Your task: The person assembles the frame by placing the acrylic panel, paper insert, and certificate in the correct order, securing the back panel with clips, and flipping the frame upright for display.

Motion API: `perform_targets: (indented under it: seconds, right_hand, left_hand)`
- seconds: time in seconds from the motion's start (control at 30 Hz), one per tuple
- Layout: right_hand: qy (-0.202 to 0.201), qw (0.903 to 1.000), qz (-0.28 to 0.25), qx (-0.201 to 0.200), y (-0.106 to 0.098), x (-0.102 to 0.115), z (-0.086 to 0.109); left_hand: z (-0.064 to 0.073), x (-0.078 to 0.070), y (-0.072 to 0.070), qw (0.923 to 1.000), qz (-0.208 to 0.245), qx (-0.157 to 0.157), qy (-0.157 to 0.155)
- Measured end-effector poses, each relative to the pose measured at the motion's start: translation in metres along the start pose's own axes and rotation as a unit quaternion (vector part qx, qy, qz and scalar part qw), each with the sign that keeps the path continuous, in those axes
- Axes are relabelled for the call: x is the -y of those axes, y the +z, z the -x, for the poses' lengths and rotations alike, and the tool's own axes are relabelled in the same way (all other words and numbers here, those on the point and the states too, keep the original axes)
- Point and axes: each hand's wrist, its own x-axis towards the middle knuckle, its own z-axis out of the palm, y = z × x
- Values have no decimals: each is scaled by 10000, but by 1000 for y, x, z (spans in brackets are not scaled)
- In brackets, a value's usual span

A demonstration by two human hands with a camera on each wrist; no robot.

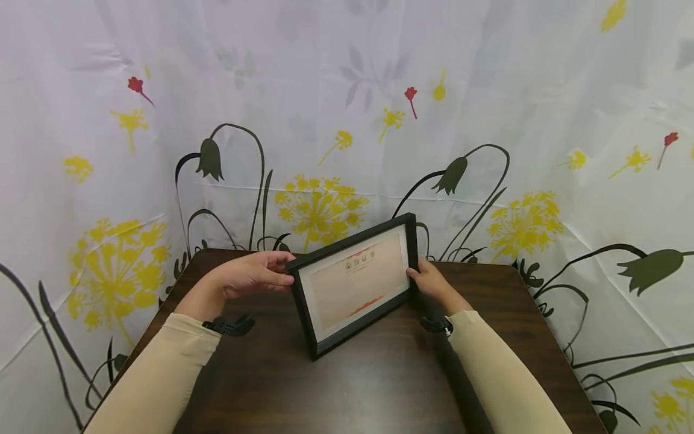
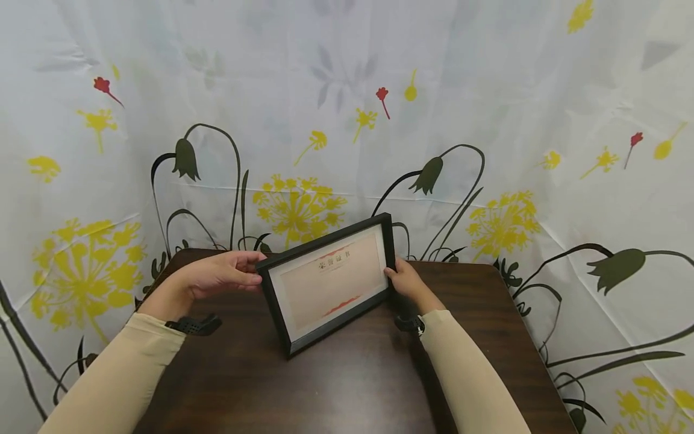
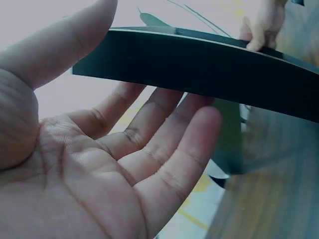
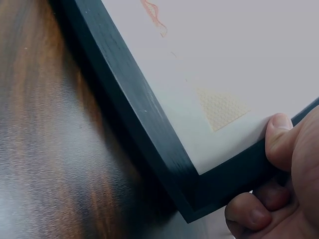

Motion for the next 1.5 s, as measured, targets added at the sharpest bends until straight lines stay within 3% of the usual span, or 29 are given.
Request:
perform_targets:
  seconds: [0.37,0.63,0.83,1.03,1.17,1.5]
  right_hand:
    - [57,9992,-221,-338,0,-5,16]
    - [73,9986,-370,-376,-1,-4,30]
    - [89,9984,-370,-408,-1,-5,40]
    - [304,9966,-713,-293,0,-8,55]
    - [392,9913,-1255,-75,-1,-11,67]
    - [286,9724,-2237,594,1,-24,92]
  left_hand:
    - [-14,39,19,9998,-144,-124,-113]
    - [-19,62,30,9970,-528,-518,227]
    - [-23,80,42,9942,-625,-870,45]
    - [-16,97,49,9861,-1101,-1201,-310]
    - [-10,105,52,9819,-1072,-1485,-491]
    - [-4,115,50,9724,-1340,-1912,-39]
